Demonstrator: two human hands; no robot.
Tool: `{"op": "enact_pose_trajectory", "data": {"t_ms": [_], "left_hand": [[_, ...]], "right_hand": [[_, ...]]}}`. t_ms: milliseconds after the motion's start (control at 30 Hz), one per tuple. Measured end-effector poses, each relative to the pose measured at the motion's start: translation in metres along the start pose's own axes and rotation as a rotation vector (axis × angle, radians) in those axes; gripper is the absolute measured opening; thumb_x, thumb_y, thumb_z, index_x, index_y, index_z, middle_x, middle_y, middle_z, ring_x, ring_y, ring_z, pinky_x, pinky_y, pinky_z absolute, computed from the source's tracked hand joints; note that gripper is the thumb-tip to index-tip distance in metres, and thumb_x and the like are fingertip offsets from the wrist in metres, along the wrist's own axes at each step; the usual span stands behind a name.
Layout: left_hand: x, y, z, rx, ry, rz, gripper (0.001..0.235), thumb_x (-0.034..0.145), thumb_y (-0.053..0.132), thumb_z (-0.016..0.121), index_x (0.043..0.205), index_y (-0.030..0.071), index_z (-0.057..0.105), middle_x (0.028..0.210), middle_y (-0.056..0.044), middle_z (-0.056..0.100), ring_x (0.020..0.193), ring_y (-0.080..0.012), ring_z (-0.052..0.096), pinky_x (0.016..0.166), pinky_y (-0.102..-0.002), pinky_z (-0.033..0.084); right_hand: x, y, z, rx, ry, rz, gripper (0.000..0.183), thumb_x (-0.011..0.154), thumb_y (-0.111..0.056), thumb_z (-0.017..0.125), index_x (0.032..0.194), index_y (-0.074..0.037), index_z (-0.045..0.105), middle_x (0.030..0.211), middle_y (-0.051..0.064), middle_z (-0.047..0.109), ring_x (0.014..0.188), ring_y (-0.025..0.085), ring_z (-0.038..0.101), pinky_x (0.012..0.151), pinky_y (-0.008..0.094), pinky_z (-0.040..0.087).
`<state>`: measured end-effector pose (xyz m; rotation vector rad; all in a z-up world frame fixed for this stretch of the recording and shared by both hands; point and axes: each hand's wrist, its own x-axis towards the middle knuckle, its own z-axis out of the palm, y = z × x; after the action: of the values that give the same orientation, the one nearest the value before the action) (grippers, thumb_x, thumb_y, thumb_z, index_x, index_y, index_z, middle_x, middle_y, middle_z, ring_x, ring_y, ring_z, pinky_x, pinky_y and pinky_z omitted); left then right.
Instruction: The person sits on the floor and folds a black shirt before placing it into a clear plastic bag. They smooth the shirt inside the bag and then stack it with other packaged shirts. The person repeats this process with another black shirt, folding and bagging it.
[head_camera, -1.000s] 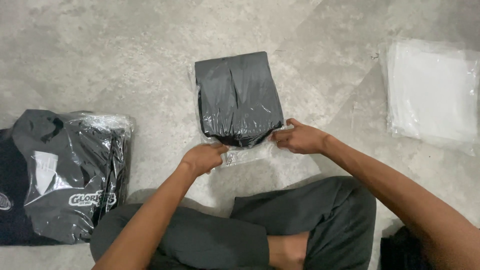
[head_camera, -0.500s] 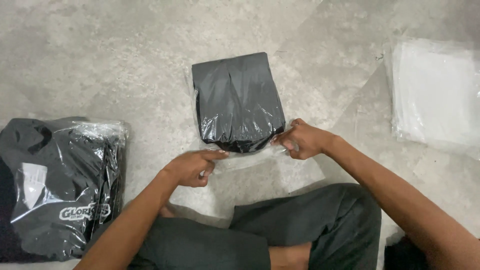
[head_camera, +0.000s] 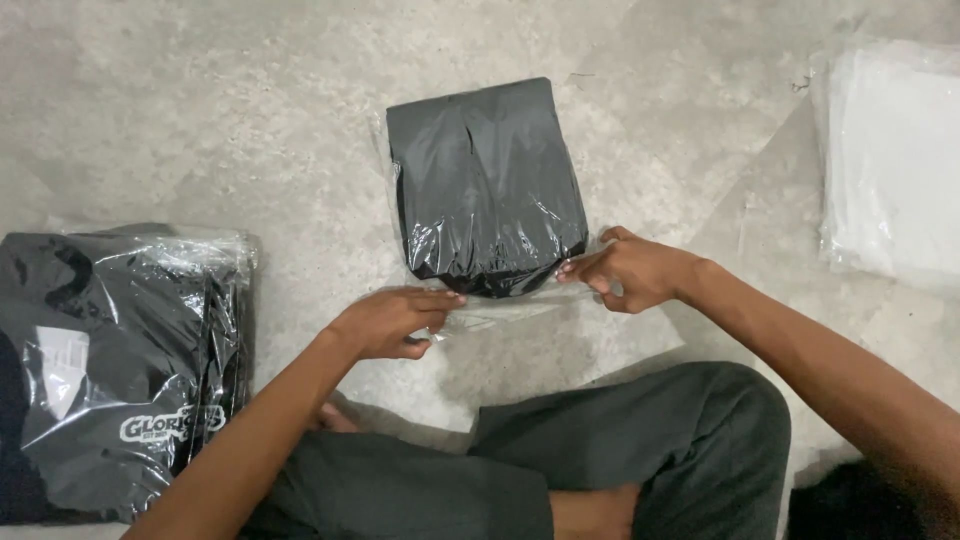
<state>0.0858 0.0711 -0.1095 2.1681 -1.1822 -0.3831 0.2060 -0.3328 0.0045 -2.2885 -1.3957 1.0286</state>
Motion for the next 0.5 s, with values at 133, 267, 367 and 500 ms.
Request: {"op": "enact_pose_trajectory", "data": {"t_ms": [133, 267, 367, 500], "left_hand": [[0.004, 0.015, -0.016, -0.018, -0.004, 0.001, 0.015, 0.089, 0.021, 0.069, 0.09, 0.007, 0.063, 0.15, -0.011, 0.063, 0.14, -0.0319, 0.057, 0.117, -0.049, 0.046], [0.007, 0.033, -0.031, -0.365, 0.146, -0.14, 0.016, 0.084, 0.017, 0.071, 0.077, 0.007, 0.061, 0.141, -0.014, 0.07, 0.135, -0.0326, 0.062, 0.114, -0.048, 0.049], [0.006, 0.028, -0.028, -0.651, 0.301, -0.277, 0.014, 0.082, 0.01, 0.073, 0.074, 0.007, 0.062, 0.134, -0.017, 0.074, 0.132, -0.0299, 0.066, 0.111, -0.046, 0.052], [0.014, 0.043, -0.044, -1.048, 0.496, -0.502, 0.009, 0.082, -0.006, 0.063, 0.075, -0.001, 0.065, 0.108, -0.021, 0.083, 0.121, -0.0308, 0.073, 0.103, -0.042, 0.055]], "right_hand": [[0.001, -0.004, -0.006, 0.021, 0.022, -0.022, 0.011, 0.08, -0.019, 0.066, 0.072, -0.012, 0.066, 0.137, 0.005, 0.075, 0.128, 0.024, 0.07, 0.107, 0.061, 0.037], [-0.001, 0.004, -0.008, 0.369, 0.078, 0.045, 0.012, 0.077, -0.01, 0.068, 0.068, -0.01, 0.061, 0.132, 0.006, 0.078, 0.127, 0.026, 0.072, 0.096, 0.052, 0.05], [0.0, 0.025, -0.005, 0.731, 0.085, 0.16, 0.014, 0.078, -0.002, 0.07, 0.07, -0.006, 0.06, 0.128, 0.016, 0.08, 0.126, 0.03, 0.073, 0.095, 0.05, 0.053], [0.0, 0.029, -0.007, 1.042, 0.149, 0.277, 0.017, 0.078, 0.006, 0.074, 0.07, -0.004, 0.064, 0.114, 0.019, 0.084, 0.104, 0.021, 0.075, 0.083, 0.039, 0.056]]}}
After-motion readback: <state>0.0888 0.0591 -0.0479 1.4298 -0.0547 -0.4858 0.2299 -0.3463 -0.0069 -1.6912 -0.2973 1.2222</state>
